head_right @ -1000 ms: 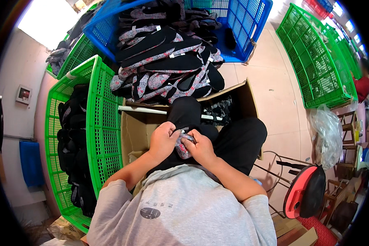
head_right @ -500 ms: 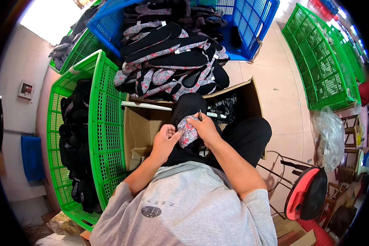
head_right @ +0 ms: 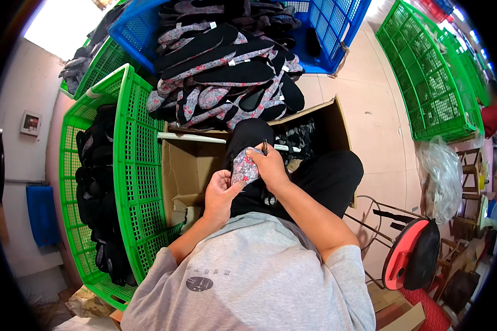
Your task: The person sits on the floor surrounded by crates of footwear and manually assembles slippers. They pick up a slipper sole and a fabric upper, align the edges, and press them together to attach the upper to the sole. The person repeats this process for multiple units, placing the finished slippers into a green crate.
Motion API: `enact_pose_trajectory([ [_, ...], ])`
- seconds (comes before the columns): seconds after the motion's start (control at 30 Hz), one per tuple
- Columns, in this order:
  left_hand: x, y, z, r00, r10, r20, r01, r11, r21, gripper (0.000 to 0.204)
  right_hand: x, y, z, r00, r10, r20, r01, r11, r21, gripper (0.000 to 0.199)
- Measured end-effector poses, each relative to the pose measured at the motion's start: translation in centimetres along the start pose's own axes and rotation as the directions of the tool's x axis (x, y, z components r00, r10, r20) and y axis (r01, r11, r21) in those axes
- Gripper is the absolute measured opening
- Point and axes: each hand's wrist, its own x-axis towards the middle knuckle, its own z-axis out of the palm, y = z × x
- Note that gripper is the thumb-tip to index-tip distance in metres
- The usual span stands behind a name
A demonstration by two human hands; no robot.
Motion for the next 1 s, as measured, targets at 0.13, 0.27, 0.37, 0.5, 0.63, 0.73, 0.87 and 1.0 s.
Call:
enact_pose_trajectory([
  [0.13,0.0,-0.7,-0.3,0.996,0.052,-0.069,-0.041,0.986,0.161,0.031,-0.6,0.6,1.0,0.991,-0.120,-0.062,0.116,0.991,-0.066,0.017],
  [0.27,-0.3,-0.9,-0.4,0.952,0.269,-0.144,-0.179,0.874,0.452,0.023,-0.8,1.5,1.4,0.987,-0.145,-0.076,0.140,0.988,-0.067,0.014],
  [0.37,-0.3,0.1,-0.1,0.857,0.509,-0.082,-0.352,0.693,0.629,0.024,-1.6,1.2,1.8,0.981,-0.174,-0.080,0.166,0.981,-0.100,0.011],
  [0.5,1.3,2.2,-0.9,0.596,0.792,0.132,-0.536,0.270,0.800,0.027,-3.0,0.9,1.8,0.988,-0.154,0.001,0.153,0.982,-0.106,0.011],
  [0.63,2.9,4.6,-2.7,0.548,0.787,0.283,-0.522,0.058,0.851,0.025,-5.0,-0.3,2.9,0.992,-0.015,0.128,0.007,0.998,0.061,0.016],
  [0.73,2.6,5.3,-2.3,0.664,0.704,0.251,-0.533,0.209,0.820,0.024,-4.7,-0.8,2.5,0.992,0.008,0.127,-0.013,0.999,0.044,0.023],
  [0.87,0.2,7.2,-1.2,0.769,0.519,0.373,-0.534,0.201,0.821,0.034,-4.6,-1.8,2.2,0.991,0.083,0.109,-0.079,0.996,-0.039,0.029],
  [1.0,0.4,6.3,-2.0,0.763,0.518,0.387,-0.541,0.184,0.820,0.036,-5.3,-4.5,1.3,0.971,0.172,0.163,-0.166,0.985,-0.049,0.033],
])
